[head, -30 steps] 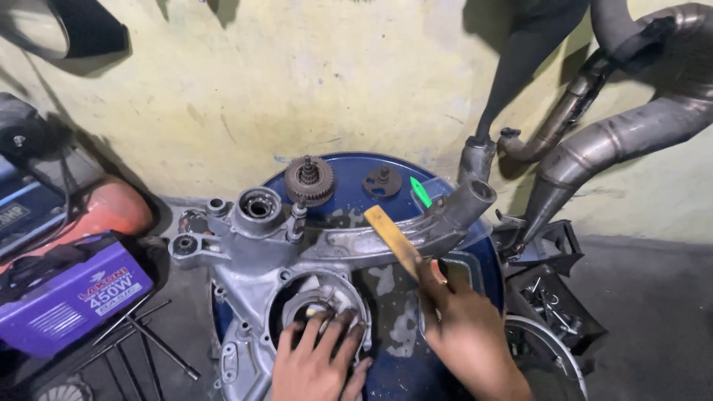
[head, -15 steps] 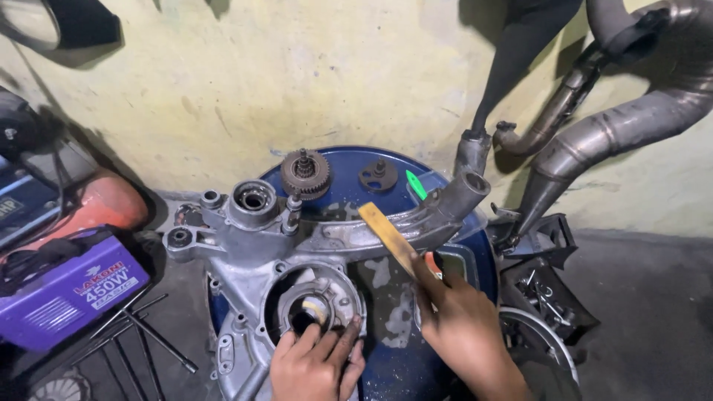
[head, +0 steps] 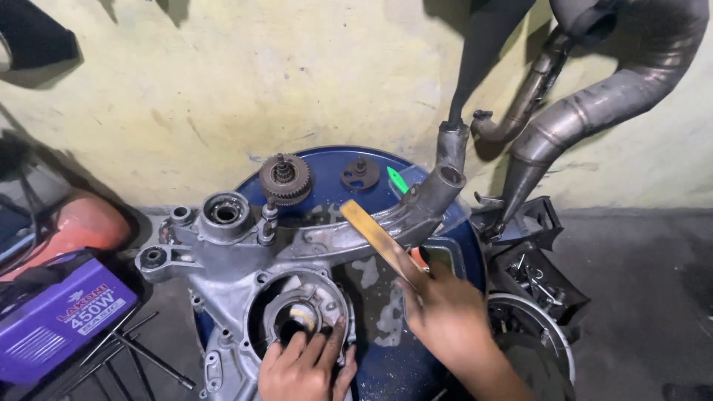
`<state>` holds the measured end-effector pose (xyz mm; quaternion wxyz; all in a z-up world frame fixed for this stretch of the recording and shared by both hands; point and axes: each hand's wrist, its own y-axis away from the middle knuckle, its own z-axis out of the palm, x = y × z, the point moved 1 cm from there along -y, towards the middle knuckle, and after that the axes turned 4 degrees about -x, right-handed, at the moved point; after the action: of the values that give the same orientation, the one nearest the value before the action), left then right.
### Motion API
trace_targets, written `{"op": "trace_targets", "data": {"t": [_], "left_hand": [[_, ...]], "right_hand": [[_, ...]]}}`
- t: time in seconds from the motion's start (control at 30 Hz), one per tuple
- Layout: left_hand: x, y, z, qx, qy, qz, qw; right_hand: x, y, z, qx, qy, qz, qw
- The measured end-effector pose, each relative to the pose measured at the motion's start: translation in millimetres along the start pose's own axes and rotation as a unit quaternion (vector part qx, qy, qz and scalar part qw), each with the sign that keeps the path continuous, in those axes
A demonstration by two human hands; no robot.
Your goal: Scrubbing a motorcycle engine casing with a wooden-handled brush to clean it.
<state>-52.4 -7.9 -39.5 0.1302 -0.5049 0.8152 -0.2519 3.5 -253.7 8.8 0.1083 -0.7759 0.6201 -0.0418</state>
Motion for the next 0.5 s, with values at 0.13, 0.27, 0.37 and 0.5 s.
{"op": "trace_targets", "data": {"t": [0.13, 0.27, 0.37, 0.5], "left_hand": [[-1, 0, 1, 0.01, -0.006, 0.002, 1.0], [0, -5, -8, 0.035, 0.001, 0.019, 0.999], [1, -2, -12, 0.012, 0.003, 0.021, 1.0], [-7, 11, -9, -0.088, 0.01, 0.03, 0.996]], "right_hand": [[0, 2, -28, -0.146, -0.019, 0.059, 0.987], [0, -20, 1, -0.065, 0.003, 0.062, 0.996], [-17, -25, -1, -0.17, -0.015, 0.073, 0.983], [-16, -13, -60, -0.2, -0.034, 0.082, 0.976]]}}
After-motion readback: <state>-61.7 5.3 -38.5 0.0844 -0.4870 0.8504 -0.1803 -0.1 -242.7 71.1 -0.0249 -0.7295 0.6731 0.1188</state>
